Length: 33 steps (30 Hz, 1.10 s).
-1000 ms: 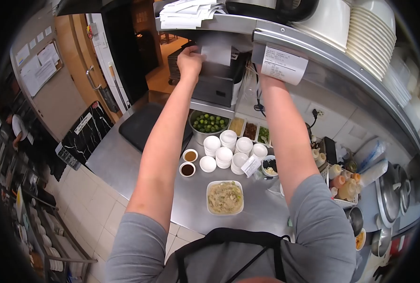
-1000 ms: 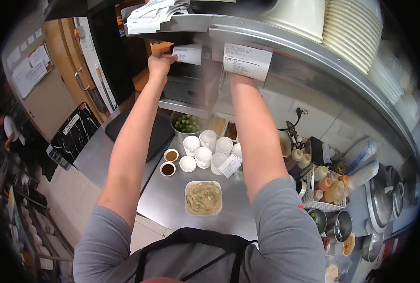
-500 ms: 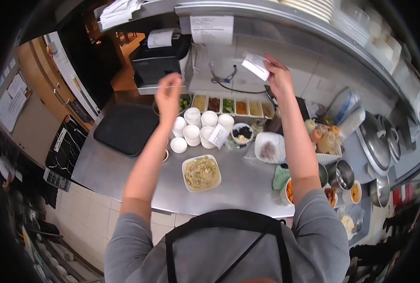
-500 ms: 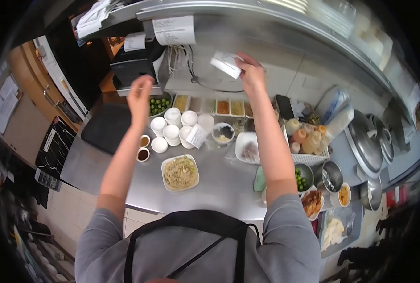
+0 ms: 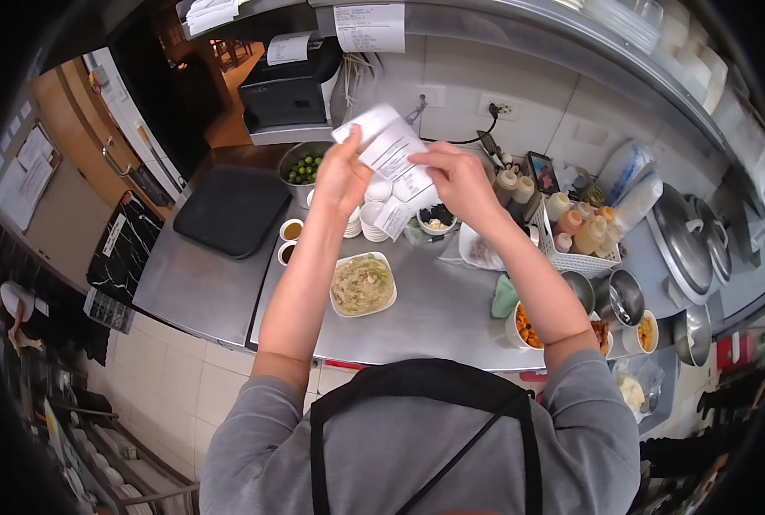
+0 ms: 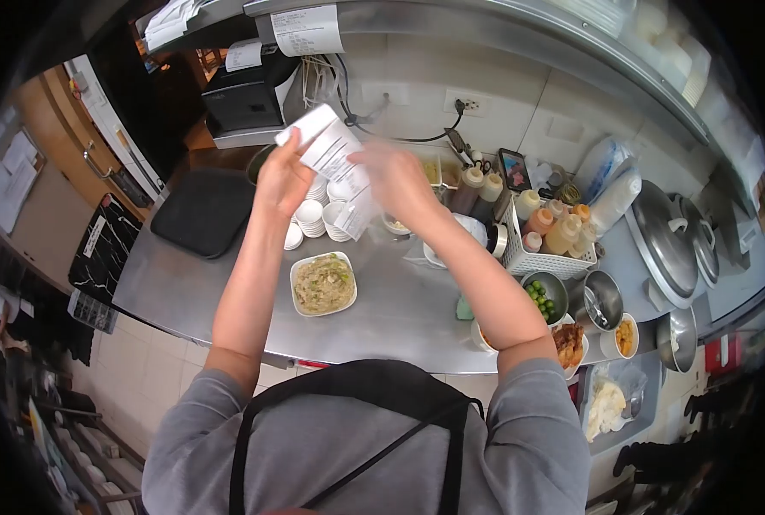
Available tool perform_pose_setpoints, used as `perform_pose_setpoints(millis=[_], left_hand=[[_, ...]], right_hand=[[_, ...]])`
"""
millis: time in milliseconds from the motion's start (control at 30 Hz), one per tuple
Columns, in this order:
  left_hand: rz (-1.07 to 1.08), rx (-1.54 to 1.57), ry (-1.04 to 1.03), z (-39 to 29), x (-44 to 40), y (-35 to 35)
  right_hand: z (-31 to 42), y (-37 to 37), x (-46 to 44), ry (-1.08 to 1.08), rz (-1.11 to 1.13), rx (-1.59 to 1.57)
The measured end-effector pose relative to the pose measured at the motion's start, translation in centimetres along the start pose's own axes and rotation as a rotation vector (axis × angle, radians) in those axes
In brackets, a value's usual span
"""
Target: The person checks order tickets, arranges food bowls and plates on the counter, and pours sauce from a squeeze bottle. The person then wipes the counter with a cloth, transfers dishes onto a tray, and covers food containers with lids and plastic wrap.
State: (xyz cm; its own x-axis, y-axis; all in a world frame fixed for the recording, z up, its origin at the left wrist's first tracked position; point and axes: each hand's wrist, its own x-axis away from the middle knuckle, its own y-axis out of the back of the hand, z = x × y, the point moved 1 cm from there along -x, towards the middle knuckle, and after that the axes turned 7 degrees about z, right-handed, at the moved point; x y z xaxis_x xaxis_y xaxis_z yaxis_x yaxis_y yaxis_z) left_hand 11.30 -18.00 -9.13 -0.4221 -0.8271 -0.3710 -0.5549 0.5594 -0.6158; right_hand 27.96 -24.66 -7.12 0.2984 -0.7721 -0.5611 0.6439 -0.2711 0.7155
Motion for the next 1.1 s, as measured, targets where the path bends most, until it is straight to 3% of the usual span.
perform_pose_setpoints(millis=[133,200,233,300,433,567,633,700,767,800,867,900,933,1000,1033,1100], left_hand=[[0.015,-0.197,-0.229,-4.1,2.4,-0.2],[-0.021,-0.258,-0.264,-4.2,3.8,-0.4],[-0.022,-0.288,-0.243,-4.0,4.8,-0.7],[-0.025,-0.322,-0.193,-3.1,6.5,-0.9],[-0.015,-0.273,-0.090,-0.4,9.2,-1.6],[0.018,-0.234,-0.011,2.0,10.0,-3.1],[0.036,-0.229,0.025,3.0,10.0,-4.0],[0.062,-0.234,0.043,4.1,10.2,-4.8],[0.060,-0.306,0.028,6.1,10.7,-5.1],[0.076,-0.297,0.058,7.3,11.2,-4.6],[0.159,-0.689,0.186,9.5,12.4,-3.4],[0.230,-0.643,0.426,9.9,12.6,-4.0],[0.252,-0.629,0.443,10.9,12.7,-4.2],[0.508,-0.144,0.429,13.2,13.2,-4.8],[0.534,-0.048,0.586,13.2,13.2,-5.5],[0.484,0.151,0.682,14.3,13.3,-5.0]], right_hand=[[-0.7,1.3,-2.4,0.101,-0.171,0.053],[-0.3,3.1,-4.4,0.196,-0.436,-0.124],[-0.4,3.8,-5.3,0.200,-0.440,-0.123],[-1.1,5.1,-6.9,0.009,-0.486,-0.213],[-1.1,7.0,-9.3,0.092,-0.611,-0.266],[-1.4,7.9,-9.0,0.122,-0.586,-0.260],[-0.6,7.9,-5.0,0.250,-0.701,0.118],[-0.7,6.3,0.6,0.142,-0.385,0.029],[0.3,4.3,6.3,-0.152,0.124,-0.592],[0.2,3.1,8.7,-0.169,0.177,-0.710],[0.9,1.6,12.0,-0.207,0.118,-0.714],[1.2,1.3,13.3,-0.298,0.013,-0.837],[1.4,0.9,14.4,-0.385,-0.096,-0.956],[1.8,0.6,16.3,-0.386,-0.193,-0.943],[2.2,0.8,17.4,-0.465,-0.212,-0.984],[4.0,1.3,18.7,-0.601,-0.272,-1.129]])
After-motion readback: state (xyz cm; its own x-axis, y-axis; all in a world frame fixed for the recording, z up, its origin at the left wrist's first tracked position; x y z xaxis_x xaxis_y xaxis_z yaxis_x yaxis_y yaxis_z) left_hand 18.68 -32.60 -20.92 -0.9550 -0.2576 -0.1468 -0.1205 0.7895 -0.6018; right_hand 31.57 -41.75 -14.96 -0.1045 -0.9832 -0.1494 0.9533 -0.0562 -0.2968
